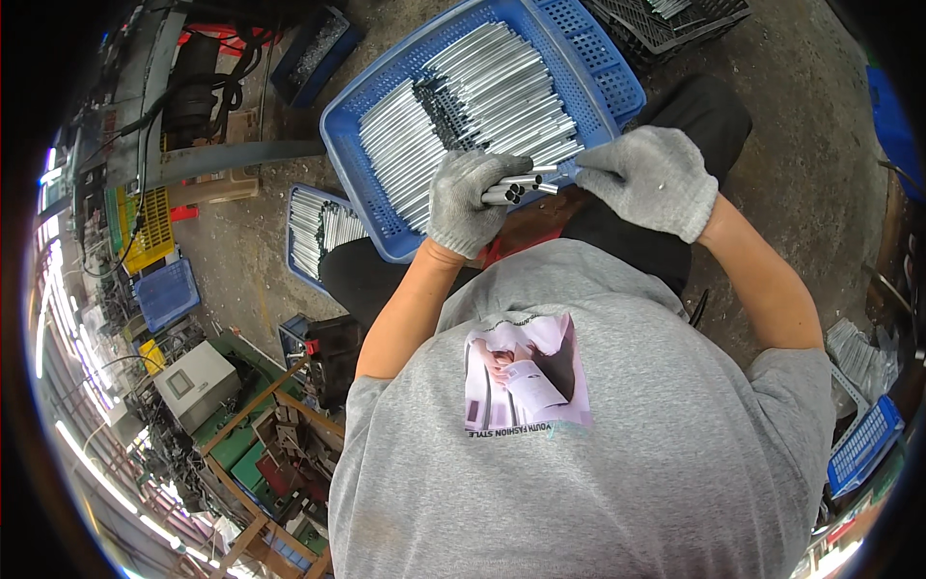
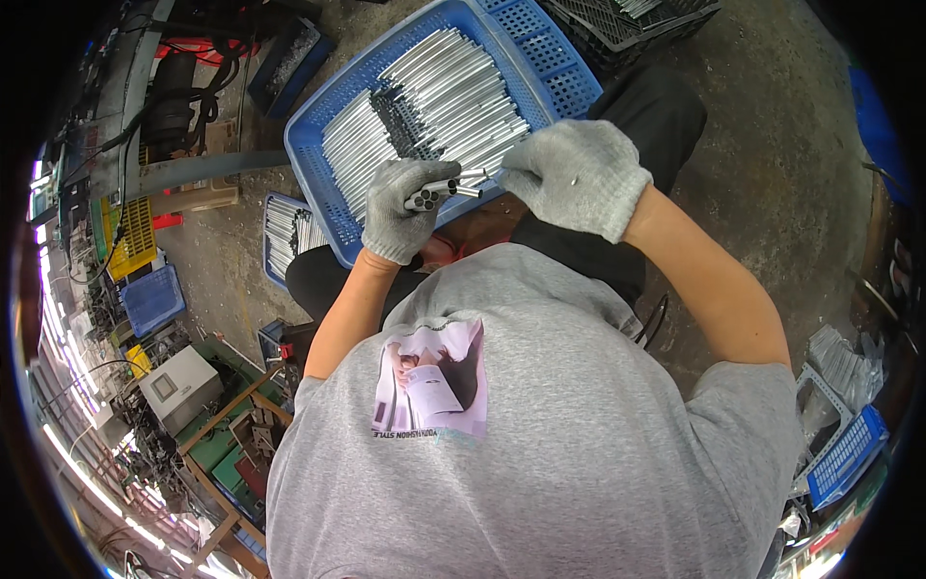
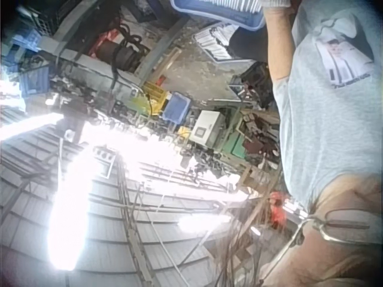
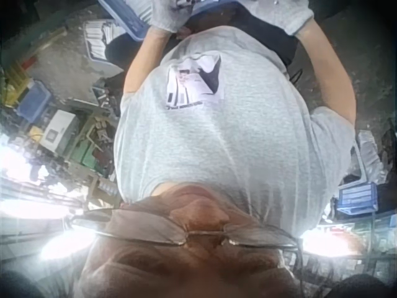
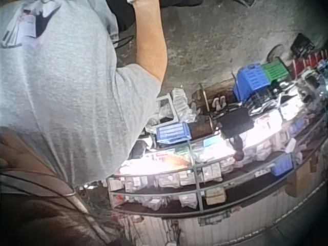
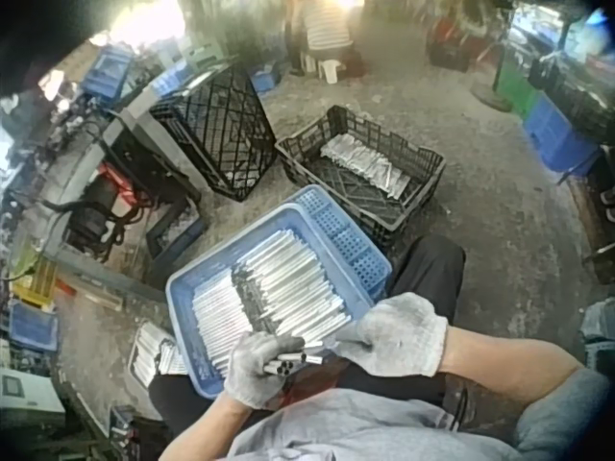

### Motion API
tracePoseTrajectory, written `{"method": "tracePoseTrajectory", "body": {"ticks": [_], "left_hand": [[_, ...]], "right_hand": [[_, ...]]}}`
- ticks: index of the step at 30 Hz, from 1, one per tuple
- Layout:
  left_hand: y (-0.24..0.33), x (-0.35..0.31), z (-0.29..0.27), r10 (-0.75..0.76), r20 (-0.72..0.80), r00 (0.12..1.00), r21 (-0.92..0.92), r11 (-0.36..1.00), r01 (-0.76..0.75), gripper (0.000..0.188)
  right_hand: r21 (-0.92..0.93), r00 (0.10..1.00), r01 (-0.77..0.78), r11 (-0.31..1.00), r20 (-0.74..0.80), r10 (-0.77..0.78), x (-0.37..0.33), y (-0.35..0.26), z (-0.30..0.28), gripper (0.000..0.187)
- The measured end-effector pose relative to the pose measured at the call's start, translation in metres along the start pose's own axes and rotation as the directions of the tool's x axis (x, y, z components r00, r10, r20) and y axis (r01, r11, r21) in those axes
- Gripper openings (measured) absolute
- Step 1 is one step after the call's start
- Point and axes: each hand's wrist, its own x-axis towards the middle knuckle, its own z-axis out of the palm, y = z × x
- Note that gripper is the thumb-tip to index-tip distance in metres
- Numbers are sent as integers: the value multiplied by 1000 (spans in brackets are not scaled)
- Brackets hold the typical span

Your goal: Assembling small metal components by fitting them together and using a tool for precision.

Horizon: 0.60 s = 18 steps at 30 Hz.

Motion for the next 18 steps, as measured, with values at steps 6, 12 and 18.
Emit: {"method": "tracePoseTrajectory", "body": {"ticks": [6, 12, 18], "left_hand": [[-1, 0, -2, 11, 18, 1000, -32, 999, -11, 34], [-3, -3, -1, -40, 30, 999, -62, 997, 42, 36], [-5, -5, 0, -48, 24, 999, -67, 996, 50, 39]], "right_hand": [[78, 996, -41, 996, -80, 47, 5, 7, 4, 17], [112, 998, -63, 992, 20, 62, 7, 5, 0, 21], [105, 996, -87, 991, 32, 84, 10, 8, 8, 17]]}}
